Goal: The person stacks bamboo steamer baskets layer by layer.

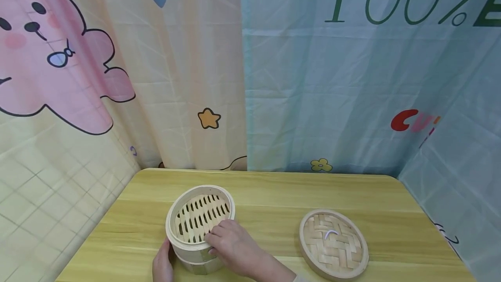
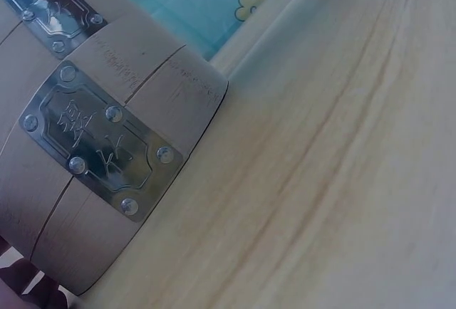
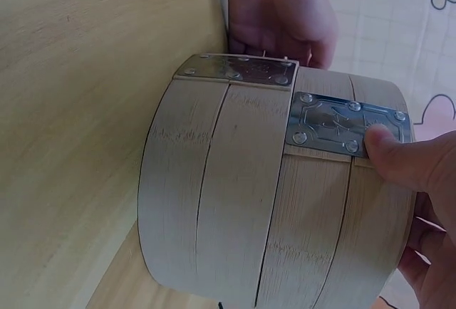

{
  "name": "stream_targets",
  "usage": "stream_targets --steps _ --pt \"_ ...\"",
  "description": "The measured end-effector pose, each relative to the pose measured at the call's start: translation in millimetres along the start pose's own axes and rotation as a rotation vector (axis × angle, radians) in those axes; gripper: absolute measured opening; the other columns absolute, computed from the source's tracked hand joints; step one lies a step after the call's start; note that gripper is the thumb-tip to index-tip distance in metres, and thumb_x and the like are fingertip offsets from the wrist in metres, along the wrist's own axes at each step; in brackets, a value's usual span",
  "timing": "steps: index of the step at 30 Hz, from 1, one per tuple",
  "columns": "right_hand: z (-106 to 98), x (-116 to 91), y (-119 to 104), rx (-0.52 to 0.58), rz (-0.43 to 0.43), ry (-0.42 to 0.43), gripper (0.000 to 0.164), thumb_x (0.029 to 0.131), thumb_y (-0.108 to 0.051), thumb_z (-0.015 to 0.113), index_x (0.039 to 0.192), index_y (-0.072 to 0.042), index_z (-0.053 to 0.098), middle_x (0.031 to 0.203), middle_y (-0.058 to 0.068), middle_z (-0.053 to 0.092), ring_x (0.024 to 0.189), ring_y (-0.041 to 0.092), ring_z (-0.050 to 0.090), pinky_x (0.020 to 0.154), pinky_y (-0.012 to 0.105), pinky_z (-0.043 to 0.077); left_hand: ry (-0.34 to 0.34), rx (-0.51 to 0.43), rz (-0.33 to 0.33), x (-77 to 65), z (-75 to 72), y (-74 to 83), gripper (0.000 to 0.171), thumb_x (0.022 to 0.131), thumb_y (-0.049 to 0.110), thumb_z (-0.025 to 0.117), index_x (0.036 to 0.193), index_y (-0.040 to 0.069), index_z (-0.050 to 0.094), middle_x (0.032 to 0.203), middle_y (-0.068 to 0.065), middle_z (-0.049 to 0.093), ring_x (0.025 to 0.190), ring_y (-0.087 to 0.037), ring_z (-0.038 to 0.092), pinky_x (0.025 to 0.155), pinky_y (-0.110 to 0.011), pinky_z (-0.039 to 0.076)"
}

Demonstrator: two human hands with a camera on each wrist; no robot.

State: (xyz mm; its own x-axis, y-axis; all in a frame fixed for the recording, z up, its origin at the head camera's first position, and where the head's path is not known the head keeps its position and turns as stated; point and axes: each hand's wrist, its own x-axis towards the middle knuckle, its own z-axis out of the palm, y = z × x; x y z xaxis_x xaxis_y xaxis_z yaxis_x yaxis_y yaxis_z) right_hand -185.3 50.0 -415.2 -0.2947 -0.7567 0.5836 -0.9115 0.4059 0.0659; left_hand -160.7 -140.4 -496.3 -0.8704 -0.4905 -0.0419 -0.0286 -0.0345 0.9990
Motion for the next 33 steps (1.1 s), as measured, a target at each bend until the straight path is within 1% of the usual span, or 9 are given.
stream_targets --steps 2,6,11,15,17,23,25,28,33 --pt "0.9 0.2 -1.8 -0.001 0.014 -0.002 0.023 0.073 -0.024 0.062 0.093 -0.013 0.060 0.085 -0.008 0.054 0.081 0.009 0.045 0.078 0.021 0.037 -0.004 -0.012 -0.002 0.1 0.0 -0.2 0.051 0.092 0.035 0.021 0.125 -0.002 0.033 0.128 -0.016 0.030 0.118 -0.026 0.025 0.100 -0.036 0.019" --pt "2.5 0.5 -4.5 0.000 0.027 0.005 0.024 0.073 -0.024 0.063 0.094 -0.012 0.060 0.086 -0.007 0.055 0.082 0.009 0.046 0.079 0.022 0.037 0.001 -0.020 -0.007 -0.4 0.1 0.8 0.052 0.092 0.035 0.022 0.125 -0.003 0.033 0.128 -0.017 0.030 0.118 -0.030 0.023 0.100 -0.038 0.018" --pt "4.6 1.2 -6.9 -0.023 0.011 0.046 0.024 0.072 -0.024 0.063 0.093 -0.011 0.060 0.085 -0.006 0.054 0.081 0.010 0.047 0.079 0.023 0.037 -0.006 -0.016 -0.011 -0.6 0.4 1.5 0.052 0.092 0.036 0.022 0.125 -0.002 0.033 0.129 -0.017 0.030 0.119 -0.030 0.023 0.100 -0.039 0.018" --pt "5.5 1.4 -8.5 -0.026 0.025 0.044 0.025 0.073 -0.024 0.063 0.093 -0.012 0.059 0.085 -0.007 0.054 0.082 0.010 0.047 0.079 0.023 0.037 -0.014 -0.007 -0.018 1.1 0.3 -1.3 0.054 0.092 0.038 0.021 0.126 -0.002 0.032 0.130 -0.017 0.029 0.120 -0.029 0.022 0.100 -0.039 0.017" --pt "5.7 1.1 -9.1 -0.018 0.034 0.041 0.025 0.073 -0.025 0.062 0.094 -0.012 0.059 0.085 -0.007 0.054 0.083 0.010 0.047 0.079 0.023 0.037 -0.006 0.003 -0.031 5.0 0.8 -7.5 0.056 0.091 0.041 0.021 0.127 -0.001 0.032 0.131 -0.016 0.029 0.120 -0.029 0.022 0.100 -0.040 0.017" --pt "11.2 0.3 -7.5 -0.055 -0.022 0.114 0.026 0.074 -0.027 0.061 0.095 -0.011 0.059 0.084 -0.006 0.056 0.082 0.011 0.048 0.077 0.024 0.039 0.004 0.031 -0.064 25.3 -1.3 -44.4 0.064 0.086 0.052 0.021 0.129 0.007 0.032 0.132 -0.008 0.030 0.121 -0.022 0.023 0.100 -0.038 0.018" --pt "12.4 0.0 -7.1 -0.061 -0.031 0.125 0.027 0.074 -0.028 0.061 0.095 -0.011 0.060 0.084 -0.006 0.056 0.082 0.011 0.049 0.076 0.024 0.039 0.011 0.047 -0.070 27.5 -1.4 -48.8 0.064 0.085 0.053 0.021 0.129 0.009 0.033 0.132 -0.005 0.031 0.120 -0.020 0.024 0.100 -0.036 0.019" --pt "12.5 0.0 -7.3 -0.060 -0.029 0.126 0.027 0.074 -0.028 0.061 0.096 -0.011 0.060 0.084 -0.006 0.056 0.082 0.011 0.049 0.076 0.024 0.039 0.016 0.053 -0.056 22.2 -0.1 -39.3 0.062 0.086 0.051 0.021 0.128 0.007 0.034 0.131 -0.008 0.031 0.120 -0.022 0.024 0.100 -0.036 0.020" --pt "12.7 1.1 -7.6 -0.067 -0.032 0.136 0.027 0.074 -0.028 0.061 0.095 -0.011 0.060 0.084 -0.006 0.057 0.081 0.010 0.049 0.076 0.023 0.039 0.009 0.017 -0.032 6.4 2.3 -10.2 0.057 0.090 0.042 0.021 0.127 -0.001 0.032 0.130 -0.017 0.029 0.120 -0.029 0.022 0.100 -0.039 0.018"
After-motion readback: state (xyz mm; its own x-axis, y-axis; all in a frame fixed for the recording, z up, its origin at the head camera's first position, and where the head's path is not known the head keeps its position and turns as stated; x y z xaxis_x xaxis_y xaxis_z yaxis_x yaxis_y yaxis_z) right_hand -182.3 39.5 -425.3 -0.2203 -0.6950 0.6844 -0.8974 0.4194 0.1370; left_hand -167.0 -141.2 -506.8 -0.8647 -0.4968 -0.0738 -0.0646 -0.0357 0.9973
